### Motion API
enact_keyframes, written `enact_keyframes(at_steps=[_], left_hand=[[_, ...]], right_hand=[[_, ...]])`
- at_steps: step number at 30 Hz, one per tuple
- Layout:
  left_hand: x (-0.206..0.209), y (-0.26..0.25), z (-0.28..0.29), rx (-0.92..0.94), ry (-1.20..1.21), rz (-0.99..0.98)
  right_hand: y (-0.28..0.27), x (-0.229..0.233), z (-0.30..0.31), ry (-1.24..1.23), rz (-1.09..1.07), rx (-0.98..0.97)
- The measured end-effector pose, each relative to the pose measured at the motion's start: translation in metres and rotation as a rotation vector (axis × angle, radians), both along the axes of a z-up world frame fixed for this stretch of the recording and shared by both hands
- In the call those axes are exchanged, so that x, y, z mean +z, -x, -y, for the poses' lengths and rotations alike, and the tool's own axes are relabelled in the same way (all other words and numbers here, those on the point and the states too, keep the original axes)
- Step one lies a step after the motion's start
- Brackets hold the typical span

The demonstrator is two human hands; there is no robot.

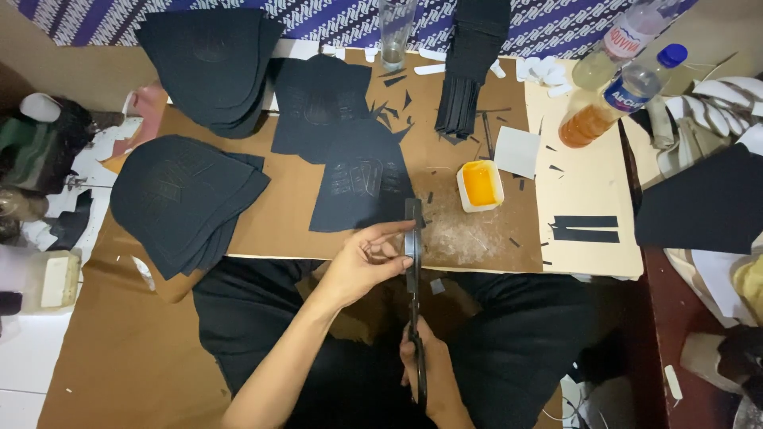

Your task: Trimming excess material from leather components using scissors and pressing edges by hand to prepare them for assembly.

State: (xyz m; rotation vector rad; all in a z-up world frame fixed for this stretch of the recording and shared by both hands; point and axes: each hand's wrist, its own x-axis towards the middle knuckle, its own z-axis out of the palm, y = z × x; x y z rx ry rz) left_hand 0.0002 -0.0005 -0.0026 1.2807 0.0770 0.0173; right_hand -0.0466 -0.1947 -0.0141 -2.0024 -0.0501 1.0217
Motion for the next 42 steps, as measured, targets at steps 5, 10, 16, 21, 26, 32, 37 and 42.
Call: enact_keyframes(at_steps=[5, 10, 16, 21, 26, 32, 37, 42], left_hand=[[-0.004, -0.001, 0.001, 0.006, -0.009, -0.023], [0.001, -0.003, 0.003, 0.007, -0.033, -0.034], [0.003, -0.01, 0.001, -0.02, -0.102, 0.005], [0.002, -0.023, 0.005, 0.071, -0.08, -0.056], [0.004, -0.025, 0.017, -0.016, -0.014, 0.01], [-0.007, -0.028, 0.025, -0.036, 0.06, -0.011], [-0.014, -0.031, 0.025, -0.027, 0.044, -0.014], [-0.019, -0.034, 0.026, -0.01, 0.023, -0.082]], right_hand=[[0.0, -0.019, 0.004, 0.074, -0.038, -0.016], [0.0, -0.01, 0.004, 0.014, -0.058, -0.101], [0.001, -0.005, 0.006, 0.0, 0.014, -0.087], [0.0, -0.013, 0.01, 0.032, 0.03, -0.061], [-0.009, -0.01, 0.016, -0.01, 0.053, -0.07], [-0.019, -0.015, 0.016, 0.002, 0.025, -0.099], [-0.021, -0.014, 0.017, -0.018, 0.095, -0.063], [-0.02, -0.024, 0.021, -0.044, 0.086, -0.113]])
